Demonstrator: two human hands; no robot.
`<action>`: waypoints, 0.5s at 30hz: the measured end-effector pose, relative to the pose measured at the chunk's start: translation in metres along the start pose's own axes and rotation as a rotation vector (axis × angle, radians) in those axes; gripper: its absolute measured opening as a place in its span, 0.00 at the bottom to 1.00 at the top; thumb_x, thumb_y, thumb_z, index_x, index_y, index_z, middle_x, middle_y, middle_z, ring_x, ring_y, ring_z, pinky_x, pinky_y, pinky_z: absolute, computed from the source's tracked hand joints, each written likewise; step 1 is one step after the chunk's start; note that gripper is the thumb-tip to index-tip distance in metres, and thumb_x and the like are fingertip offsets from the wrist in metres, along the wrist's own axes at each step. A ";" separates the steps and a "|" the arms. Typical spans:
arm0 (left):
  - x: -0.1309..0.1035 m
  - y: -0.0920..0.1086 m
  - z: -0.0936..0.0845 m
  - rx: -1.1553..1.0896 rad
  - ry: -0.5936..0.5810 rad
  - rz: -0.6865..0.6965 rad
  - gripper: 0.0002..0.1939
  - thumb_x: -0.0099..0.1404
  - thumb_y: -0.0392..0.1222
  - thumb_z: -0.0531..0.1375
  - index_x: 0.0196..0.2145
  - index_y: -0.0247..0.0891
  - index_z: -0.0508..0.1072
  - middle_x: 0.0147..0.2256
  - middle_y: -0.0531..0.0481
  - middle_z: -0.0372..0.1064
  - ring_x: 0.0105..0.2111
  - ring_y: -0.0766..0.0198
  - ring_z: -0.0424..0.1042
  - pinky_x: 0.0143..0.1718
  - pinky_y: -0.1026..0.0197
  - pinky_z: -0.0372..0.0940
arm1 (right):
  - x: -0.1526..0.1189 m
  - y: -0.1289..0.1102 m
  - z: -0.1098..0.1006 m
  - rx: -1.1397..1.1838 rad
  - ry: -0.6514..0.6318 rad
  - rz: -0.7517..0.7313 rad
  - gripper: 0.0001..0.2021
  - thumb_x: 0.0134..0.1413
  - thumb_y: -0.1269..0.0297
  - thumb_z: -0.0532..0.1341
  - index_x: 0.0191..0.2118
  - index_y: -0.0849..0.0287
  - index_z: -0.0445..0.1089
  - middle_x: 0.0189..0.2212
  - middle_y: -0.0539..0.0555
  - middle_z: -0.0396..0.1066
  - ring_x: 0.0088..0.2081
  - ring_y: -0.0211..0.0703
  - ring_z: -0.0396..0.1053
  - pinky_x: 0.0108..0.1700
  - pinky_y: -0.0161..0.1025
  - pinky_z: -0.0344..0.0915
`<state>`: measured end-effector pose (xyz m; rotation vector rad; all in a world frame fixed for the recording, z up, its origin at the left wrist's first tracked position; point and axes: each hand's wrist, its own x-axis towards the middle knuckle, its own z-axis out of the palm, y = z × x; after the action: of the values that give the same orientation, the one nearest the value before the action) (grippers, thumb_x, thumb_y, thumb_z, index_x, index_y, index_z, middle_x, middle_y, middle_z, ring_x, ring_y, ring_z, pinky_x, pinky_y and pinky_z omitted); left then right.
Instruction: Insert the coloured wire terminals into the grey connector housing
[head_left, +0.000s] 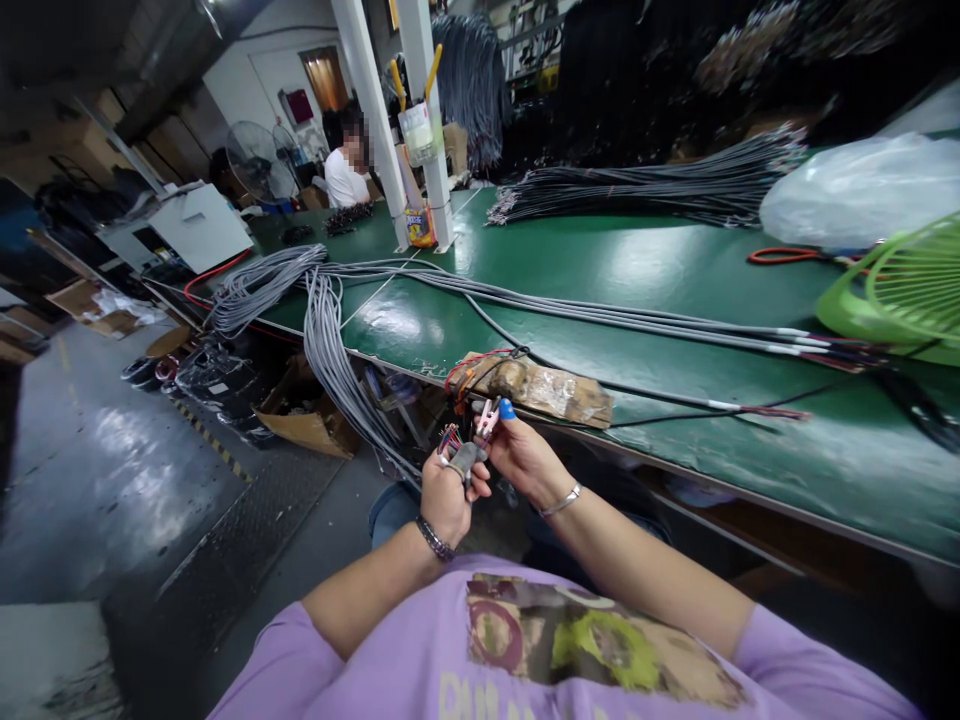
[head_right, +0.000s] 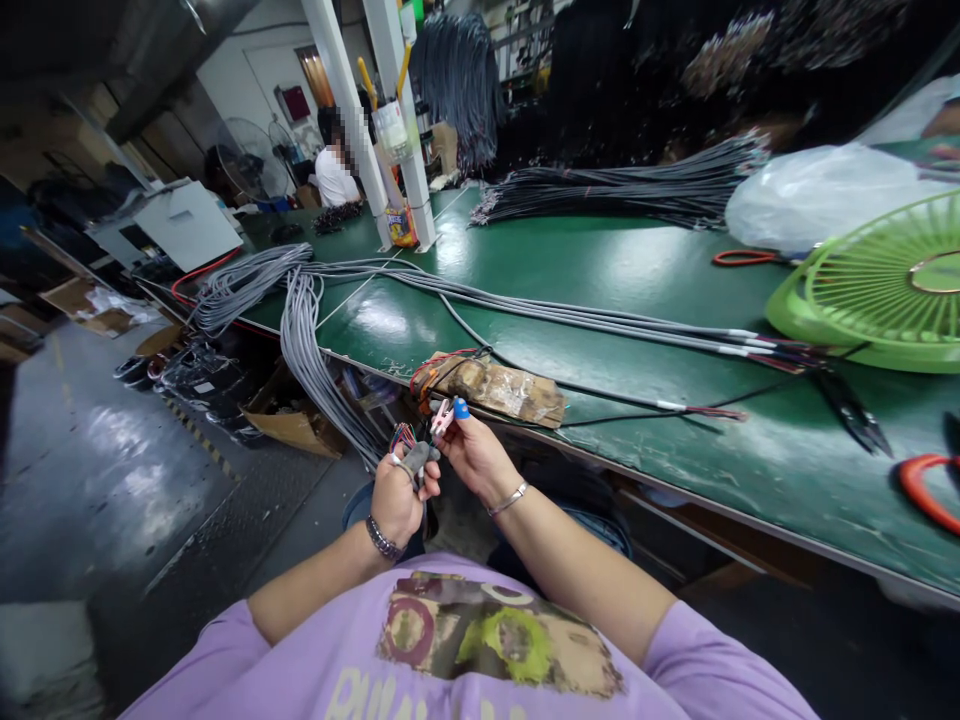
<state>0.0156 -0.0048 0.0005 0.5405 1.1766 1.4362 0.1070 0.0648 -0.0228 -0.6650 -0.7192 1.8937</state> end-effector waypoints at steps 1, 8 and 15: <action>0.000 -0.001 -0.001 0.002 -0.004 0.002 0.20 0.46 0.52 0.66 0.28 0.36 0.65 0.17 0.54 0.67 0.12 0.72 0.62 0.12 0.70 0.43 | -0.001 0.000 0.000 0.026 0.010 0.009 0.21 0.43 0.41 0.64 0.30 0.56 0.69 0.25 0.50 0.68 0.26 0.39 0.62 0.30 0.37 0.63; -0.006 -0.003 -0.009 0.015 -0.018 0.023 0.19 0.49 0.52 0.65 0.28 0.36 0.64 0.18 0.54 0.67 0.12 0.72 0.62 0.12 0.70 0.43 | -0.021 -0.001 -0.009 0.031 -0.017 0.106 0.24 0.40 0.39 0.64 0.29 0.59 0.70 0.26 0.52 0.68 0.26 0.37 0.64 0.31 0.36 0.65; -0.006 -0.008 -0.015 0.047 -0.021 0.050 0.20 0.49 0.54 0.66 0.28 0.36 0.64 0.18 0.54 0.67 0.13 0.72 0.63 0.12 0.70 0.44 | -0.040 -0.002 -0.007 -0.373 -0.050 -0.071 0.13 0.41 0.56 0.69 0.26 0.59 0.70 0.21 0.48 0.65 0.24 0.35 0.59 0.29 0.35 0.58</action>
<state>0.0081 -0.0169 -0.0103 0.6201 1.1895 1.4452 0.1280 0.0301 -0.0206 -0.8126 -1.1291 1.7308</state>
